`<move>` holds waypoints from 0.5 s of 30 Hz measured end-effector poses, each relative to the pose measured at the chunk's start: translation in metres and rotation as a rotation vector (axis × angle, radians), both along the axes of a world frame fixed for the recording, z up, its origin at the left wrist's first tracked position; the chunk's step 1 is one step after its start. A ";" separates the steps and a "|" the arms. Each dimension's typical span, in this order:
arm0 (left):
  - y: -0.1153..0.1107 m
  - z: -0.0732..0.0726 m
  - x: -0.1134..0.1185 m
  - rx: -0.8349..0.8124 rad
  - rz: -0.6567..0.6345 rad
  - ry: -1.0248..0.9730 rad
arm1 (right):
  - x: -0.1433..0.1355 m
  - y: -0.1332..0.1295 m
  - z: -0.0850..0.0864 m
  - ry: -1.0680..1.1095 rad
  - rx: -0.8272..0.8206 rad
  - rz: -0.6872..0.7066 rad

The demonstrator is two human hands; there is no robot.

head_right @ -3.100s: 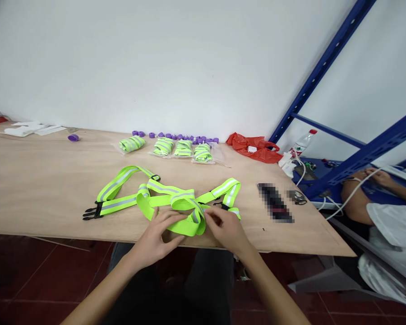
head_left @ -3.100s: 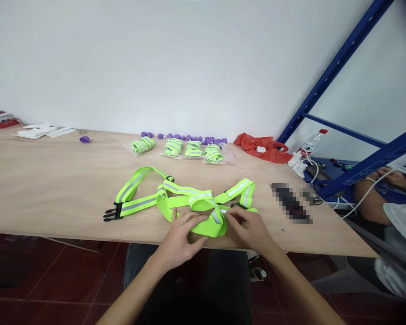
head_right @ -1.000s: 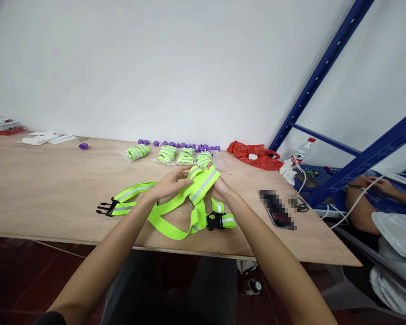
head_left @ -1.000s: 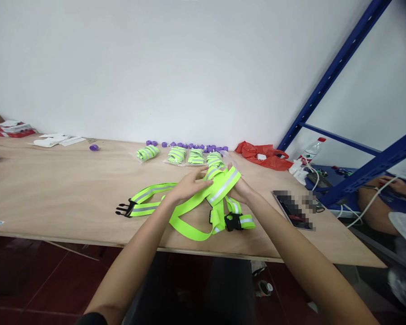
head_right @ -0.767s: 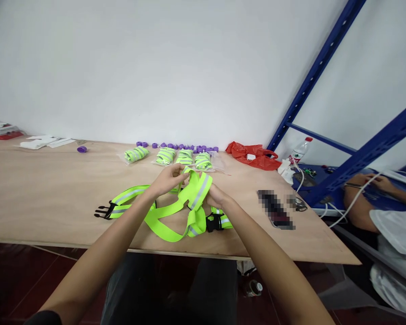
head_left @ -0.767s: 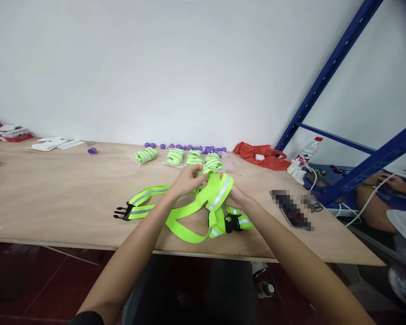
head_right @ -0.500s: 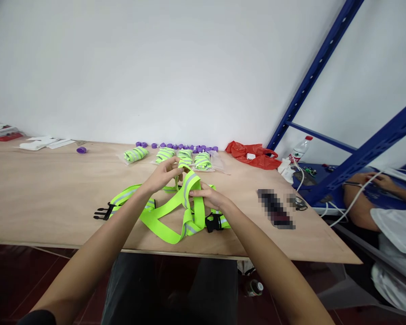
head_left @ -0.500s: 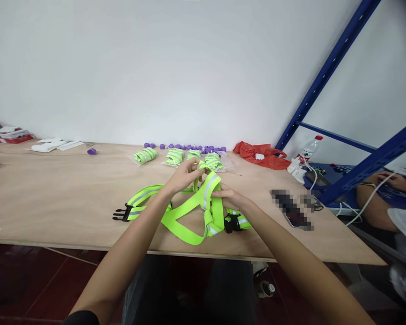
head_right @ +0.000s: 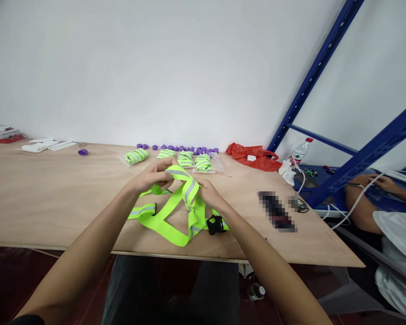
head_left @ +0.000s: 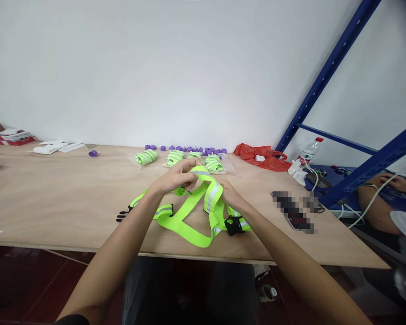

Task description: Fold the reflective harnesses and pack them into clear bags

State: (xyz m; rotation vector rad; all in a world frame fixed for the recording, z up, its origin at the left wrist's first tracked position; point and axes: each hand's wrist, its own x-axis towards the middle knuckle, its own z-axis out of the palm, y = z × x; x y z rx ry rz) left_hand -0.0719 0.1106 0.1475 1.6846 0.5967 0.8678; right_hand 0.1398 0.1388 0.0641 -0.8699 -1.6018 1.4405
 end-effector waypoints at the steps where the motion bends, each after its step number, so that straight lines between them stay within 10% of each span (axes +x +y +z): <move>1: -0.002 0.003 -0.005 0.019 0.018 0.036 | 0.003 0.000 0.004 0.004 0.038 -0.037; 9: -0.008 0.017 -0.026 0.106 0.068 0.284 | 0.017 -0.004 0.025 0.259 -0.141 0.250; 15: -0.012 0.024 -0.022 0.167 0.043 0.355 | 0.008 -0.005 0.034 0.061 -0.037 0.416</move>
